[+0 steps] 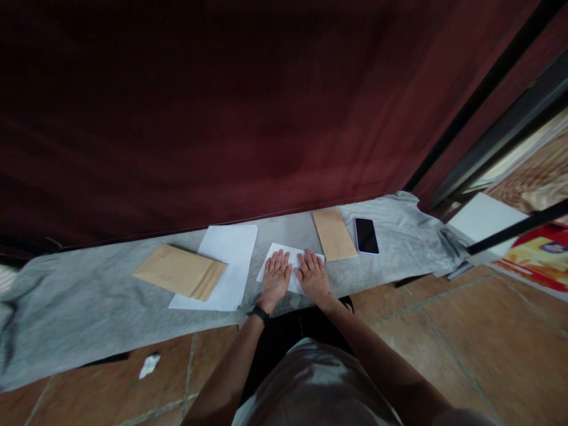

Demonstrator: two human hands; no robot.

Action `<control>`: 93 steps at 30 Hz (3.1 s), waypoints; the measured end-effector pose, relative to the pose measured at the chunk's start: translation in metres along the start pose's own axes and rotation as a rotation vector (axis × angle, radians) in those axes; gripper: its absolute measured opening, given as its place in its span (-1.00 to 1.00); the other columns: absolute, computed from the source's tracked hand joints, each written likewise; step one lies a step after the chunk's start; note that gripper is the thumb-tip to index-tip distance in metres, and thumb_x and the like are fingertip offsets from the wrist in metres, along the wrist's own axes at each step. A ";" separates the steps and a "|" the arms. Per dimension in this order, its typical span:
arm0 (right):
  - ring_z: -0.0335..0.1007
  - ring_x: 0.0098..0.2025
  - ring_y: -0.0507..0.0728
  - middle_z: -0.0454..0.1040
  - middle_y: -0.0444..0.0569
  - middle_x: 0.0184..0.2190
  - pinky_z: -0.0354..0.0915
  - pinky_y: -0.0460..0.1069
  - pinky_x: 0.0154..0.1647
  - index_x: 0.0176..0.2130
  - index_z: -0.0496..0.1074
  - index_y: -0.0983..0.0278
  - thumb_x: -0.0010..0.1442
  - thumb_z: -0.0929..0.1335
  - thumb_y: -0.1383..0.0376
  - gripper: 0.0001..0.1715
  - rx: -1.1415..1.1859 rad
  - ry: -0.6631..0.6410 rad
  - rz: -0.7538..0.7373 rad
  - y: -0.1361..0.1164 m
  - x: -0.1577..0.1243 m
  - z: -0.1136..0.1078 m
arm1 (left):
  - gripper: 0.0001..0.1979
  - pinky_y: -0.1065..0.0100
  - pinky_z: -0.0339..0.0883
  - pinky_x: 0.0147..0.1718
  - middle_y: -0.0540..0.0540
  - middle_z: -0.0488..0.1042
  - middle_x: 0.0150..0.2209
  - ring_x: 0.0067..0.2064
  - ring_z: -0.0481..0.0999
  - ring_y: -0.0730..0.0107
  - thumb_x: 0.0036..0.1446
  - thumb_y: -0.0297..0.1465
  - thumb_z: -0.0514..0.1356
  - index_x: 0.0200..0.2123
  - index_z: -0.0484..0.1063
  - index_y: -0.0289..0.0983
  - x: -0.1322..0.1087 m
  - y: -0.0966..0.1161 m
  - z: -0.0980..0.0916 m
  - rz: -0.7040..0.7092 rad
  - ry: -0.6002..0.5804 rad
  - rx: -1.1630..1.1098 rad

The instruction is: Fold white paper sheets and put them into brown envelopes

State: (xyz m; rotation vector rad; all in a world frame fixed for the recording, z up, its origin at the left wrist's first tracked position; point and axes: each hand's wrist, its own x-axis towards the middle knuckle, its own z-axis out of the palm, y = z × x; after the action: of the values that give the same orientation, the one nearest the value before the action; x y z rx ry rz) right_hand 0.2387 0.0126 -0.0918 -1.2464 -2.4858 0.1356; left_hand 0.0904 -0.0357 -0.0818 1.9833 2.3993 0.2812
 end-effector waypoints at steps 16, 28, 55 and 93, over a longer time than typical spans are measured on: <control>0.35 0.07 0.27 0.46 0.25 0.06 0.20 0.15 0.18 0.22 0.38 0.39 0.38 0.16 0.41 -0.51 -0.042 -0.151 0.077 0.009 0.039 -0.032 | -0.44 0.00 -0.06 0.40 -0.16 0.08 0.45 0.47 -0.02 0.12 0.44 -0.19 -0.15 0.40 0.13 -0.23 -0.009 -0.008 -0.007 0.032 0.006 0.029; 0.15 0.36 0.30 0.27 0.19 0.34 0.04 0.24 0.37 0.32 0.29 0.33 0.43 0.19 0.25 -0.46 0.006 -0.005 -0.043 0.003 -0.008 -0.018 | -0.46 0.04 -0.08 0.42 -0.13 0.16 0.42 0.47 0.01 0.23 0.45 -0.28 -0.20 0.39 0.16 -0.26 0.011 0.003 -0.008 0.130 -0.010 -0.037; 0.06 0.41 0.34 0.17 0.27 0.39 0.03 0.29 0.38 0.35 0.23 0.35 0.41 0.20 0.23 -0.41 0.076 0.041 0.023 0.002 -0.029 -0.012 | -0.44 -0.03 -0.07 0.41 -0.17 0.08 0.45 0.48 -0.02 0.15 0.43 -0.19 -0.11 0.40 0.13 -0.23 -0.033 0.017 -0.009 0.070 0.001 -0.011; 0.40 0.21 0.17 0.50 0.00 0.18 0.24 0.19 0.34 0.19 0.46 0.18 0.28 0.22 0.53 -0.41 0.414 0.054 -0.384 0.012 -0.001 -0.083 | -0.40 0.10 0.16 0.34 -0.23 0.31 0.33 0.35 0.28 0.20 0.43 -0.03 -0.16 0.28 0.30 -0.26 -0.027 -0.037 -0.035 -0.599 0.703 -1.174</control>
State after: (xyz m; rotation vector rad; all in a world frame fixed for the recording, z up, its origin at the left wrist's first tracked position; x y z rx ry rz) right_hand 0.2779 0.0125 -0.0171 -0.5900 -2.4301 0.4801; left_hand 0.0552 -0.0732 -0.0561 0.6521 2.0143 1.9724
